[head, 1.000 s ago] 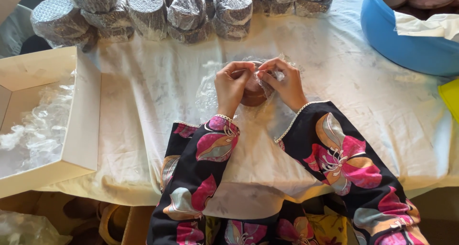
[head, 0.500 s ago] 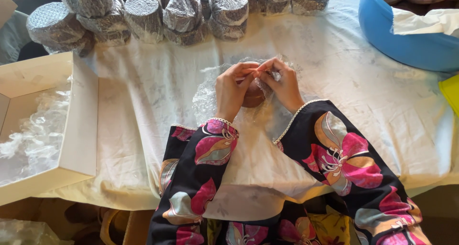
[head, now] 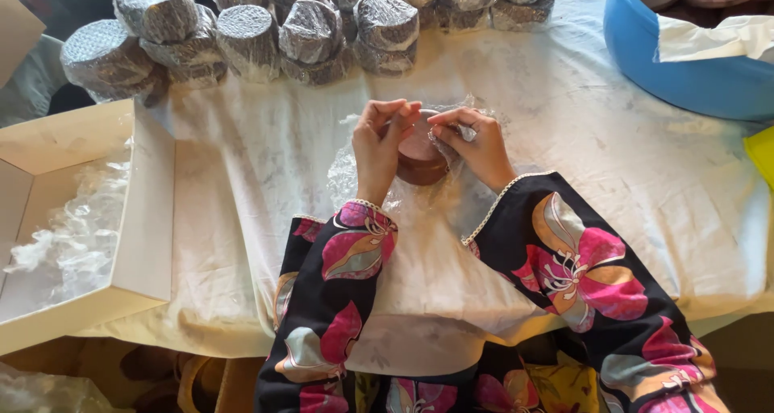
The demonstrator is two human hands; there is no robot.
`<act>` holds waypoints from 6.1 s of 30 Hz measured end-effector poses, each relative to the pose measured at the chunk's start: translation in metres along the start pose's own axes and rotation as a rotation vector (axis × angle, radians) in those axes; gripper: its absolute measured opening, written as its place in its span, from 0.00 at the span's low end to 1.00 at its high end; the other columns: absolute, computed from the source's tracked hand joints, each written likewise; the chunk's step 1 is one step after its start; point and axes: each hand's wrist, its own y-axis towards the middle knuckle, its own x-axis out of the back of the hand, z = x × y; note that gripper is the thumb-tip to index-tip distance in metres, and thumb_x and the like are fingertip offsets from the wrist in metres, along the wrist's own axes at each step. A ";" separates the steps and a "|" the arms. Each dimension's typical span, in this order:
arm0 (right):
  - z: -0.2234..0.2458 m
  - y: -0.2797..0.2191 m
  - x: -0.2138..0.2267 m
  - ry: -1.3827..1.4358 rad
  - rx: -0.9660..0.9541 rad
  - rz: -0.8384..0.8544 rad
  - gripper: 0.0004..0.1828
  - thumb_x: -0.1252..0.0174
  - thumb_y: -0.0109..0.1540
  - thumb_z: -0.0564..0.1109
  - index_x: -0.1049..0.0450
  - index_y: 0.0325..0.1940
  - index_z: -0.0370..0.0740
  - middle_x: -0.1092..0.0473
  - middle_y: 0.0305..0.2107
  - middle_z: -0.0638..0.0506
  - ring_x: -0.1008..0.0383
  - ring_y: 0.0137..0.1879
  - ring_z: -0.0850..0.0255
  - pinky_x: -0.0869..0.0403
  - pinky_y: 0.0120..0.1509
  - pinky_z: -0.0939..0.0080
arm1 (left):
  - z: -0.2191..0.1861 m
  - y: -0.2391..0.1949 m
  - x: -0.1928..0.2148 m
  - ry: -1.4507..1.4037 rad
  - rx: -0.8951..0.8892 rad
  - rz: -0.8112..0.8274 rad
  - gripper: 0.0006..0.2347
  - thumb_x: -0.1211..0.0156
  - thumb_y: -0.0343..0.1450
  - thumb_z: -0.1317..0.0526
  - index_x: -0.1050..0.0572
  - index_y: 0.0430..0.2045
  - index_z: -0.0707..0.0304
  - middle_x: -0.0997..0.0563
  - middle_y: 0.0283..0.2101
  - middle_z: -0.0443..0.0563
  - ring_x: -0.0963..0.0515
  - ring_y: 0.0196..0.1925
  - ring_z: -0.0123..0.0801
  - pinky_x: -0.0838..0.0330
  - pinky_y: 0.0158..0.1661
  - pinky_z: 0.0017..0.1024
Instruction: The person wraps a small brown ceramic bowl with bubble wrap and secures it with clear tape. They repeat this process for a second bowl, placing the wrapped items on a table alongside other wrapped stacks.
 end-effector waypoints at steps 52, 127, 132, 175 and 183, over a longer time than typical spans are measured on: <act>-0.017 -0.003 0.001 -0.138 0.133 0.033 0.05 0.33 0.68 0.40 0.18 0.49 0.40 0.22 0.40 0.48 0.25 0.49 0.60 0.30 0.60 0.60 | -0.186 -0.001 0.265 1.584 -0.300 0.000 0.13 0.34 0.73 0.50 0.17 0.24 0.58 0.17 0.27 0.51 0.18 0.30 0.43 0.27 0.31 0.40; 0.036 0.004 0.045 -0.164 0.084 0.321 0.07 0.32 0.59 0.38 0.17 0.41 0.43 0.23 0.32 0.53 0.24 0.36 0.66 0.26 0.41 0.65 | 0.029 0.044 0.062 0.707 -0.104 0.178 0.16 0.28 0.67 0.52 0.17 0.43 0.60 0.14 0.46 0.54 0.15 0.50 0.39 0.24 0.51 0.34; 0.038 0.004 0.044 -0.153 0.073 0.313 0.07 0.32 0.60 0.38 0.17 0.41 0.43 0.23 0.33 0.53 0.24 0.36 0.67 0.26 0.41 0.66 | 0.014 0.037 0.043 0.466 -0.138 0.153 0.11 0.33 0.72 0.54 0.17 0.37 0.63 0.12 0.39 0.52 0.11 0.43 0.33 0.20 0.43 0.29; 0.039 0.004 0.047 -0.249 0.142 0.362 0.09 0.35 0.58 0.39 0.17 0.42 0.45 0.24 0.37 0.50 0.20 0.41 0.56 0.24 0.47 0.59 | -0.044 -0.036 0.003 0.736 -0.319 0.368 0.18 0.28 0.65 0.53 0.23 0.46 0.57 0.14 0.42 0.52 0.14 0.40 0.44 0.20 0.39 0.38; 0.042 0.004 0.052 -0.343 0.173 0.425 0.13 0.36 0.54 0.37 0.18 0.43 0.42 0.25 0.40 0.49 0.22 0.44 0.53 0.25 0.51 0.55 | -0.037 -0.037 -0.002 0.885 -0.528 0.274 0.19 0.29 0.65 0.49 0.19 0.42 0.65 0.18 0.54 0.58 0.17 0.52 0.48 0.32 0.64 0.45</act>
